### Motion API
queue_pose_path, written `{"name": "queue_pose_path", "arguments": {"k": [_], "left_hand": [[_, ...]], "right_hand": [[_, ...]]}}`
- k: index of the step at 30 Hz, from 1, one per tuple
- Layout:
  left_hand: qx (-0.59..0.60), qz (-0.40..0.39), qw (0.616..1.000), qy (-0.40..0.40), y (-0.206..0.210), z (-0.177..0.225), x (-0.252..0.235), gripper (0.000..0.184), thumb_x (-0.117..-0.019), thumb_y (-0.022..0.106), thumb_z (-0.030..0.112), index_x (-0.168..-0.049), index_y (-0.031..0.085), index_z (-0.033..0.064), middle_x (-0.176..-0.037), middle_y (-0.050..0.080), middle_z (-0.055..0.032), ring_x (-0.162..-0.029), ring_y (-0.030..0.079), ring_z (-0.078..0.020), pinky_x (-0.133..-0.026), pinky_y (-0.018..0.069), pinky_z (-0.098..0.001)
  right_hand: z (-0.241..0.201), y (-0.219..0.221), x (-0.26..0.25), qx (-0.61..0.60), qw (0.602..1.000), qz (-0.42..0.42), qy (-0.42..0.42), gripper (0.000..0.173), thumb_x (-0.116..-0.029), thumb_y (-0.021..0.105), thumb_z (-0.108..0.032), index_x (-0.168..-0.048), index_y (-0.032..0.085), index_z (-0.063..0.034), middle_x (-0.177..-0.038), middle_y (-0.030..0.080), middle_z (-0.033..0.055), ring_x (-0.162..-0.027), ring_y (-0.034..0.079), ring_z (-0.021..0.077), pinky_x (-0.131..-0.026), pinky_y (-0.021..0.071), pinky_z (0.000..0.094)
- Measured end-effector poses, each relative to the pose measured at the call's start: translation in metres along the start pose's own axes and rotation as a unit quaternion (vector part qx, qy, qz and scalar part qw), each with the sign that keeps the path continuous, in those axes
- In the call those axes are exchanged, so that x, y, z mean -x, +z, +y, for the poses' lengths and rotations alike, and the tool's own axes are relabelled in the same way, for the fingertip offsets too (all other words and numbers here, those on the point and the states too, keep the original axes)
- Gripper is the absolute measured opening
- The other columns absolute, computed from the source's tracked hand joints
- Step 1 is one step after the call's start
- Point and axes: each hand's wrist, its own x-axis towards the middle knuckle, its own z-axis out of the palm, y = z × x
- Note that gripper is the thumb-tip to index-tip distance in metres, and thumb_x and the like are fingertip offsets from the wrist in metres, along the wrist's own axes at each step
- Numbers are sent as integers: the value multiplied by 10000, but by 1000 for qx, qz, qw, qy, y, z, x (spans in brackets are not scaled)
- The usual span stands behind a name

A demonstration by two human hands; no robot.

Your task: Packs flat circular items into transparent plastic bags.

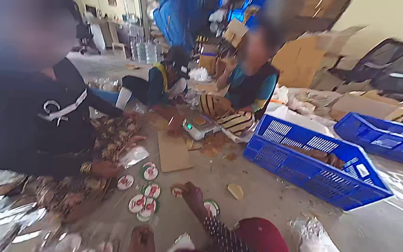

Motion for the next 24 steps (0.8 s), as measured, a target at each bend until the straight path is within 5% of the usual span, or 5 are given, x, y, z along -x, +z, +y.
{"name": "queue_pose_path", "arguments": {"k": [9, 13, 17, 21, 24], "left_hand": [[0, 41, 999, -9, 5, 2, -2, 196, -971, 608, 35, -1125, 655, -78, -796, 660, -161, -607, 635, -221, -603, 570, -407], [34, 55, 998, 10, 5, 9, 4, 196, -963, 617, 48, -1112, 654, -75, -736, 641, -117, -567, 616, -178, -571, 563, -365], [46, 72, 994, 72, 9, 30, 20, 193, -970, 618, 78, -1082, 667, -71, -695, 616, -87, -540, 591, -148, -543, 548, -342], [62, 82, 987, 124, 18, 64, 48, 156, -934, 634, 47, -1045, 681, -53, -658, 587, -10, -552, 518, -34, -563, 470, -222], [99, 78, 980, 156, 23, 83, 66, 137, -927, 648, 28, -1029, 677, -59, -676, 589, -17, -538, 505, -9, -534, 458, -175]], "right_hand": [[13, -4, 5, 14, 998, -42, 39, 343, -921, 721, -204, -1215, 676, -33, -1108, 714, 204, -1063, 684, 364, -946, 516, 559], [-18, -54, 40, -184, 983, 0, 12, 392, -862, 813, -159, -1171, 666, 31, -1015, 716, 182, -924, 708, 272, -870, 577, 477], [-55, -118, 118, -366, 928, -65, -3, 339, -848, 771, -55, -1156, 652, 22, -957, 741, 91, -850, 734, 157, -768, 633, 334], [-55, -139, 171, -451, 883, -126, -29, 350, -812, 757, -19, -1145, 658, 23, -972, 758, 79, -879, 742, 155, -809, 635, 330], [-39, -145, 182, -433, 897, -85, -18, 383, -810, 766, -14, -1171, 645, 31, -990, 755, 87, -888, 744, 154, -806, 636, 314]]}}
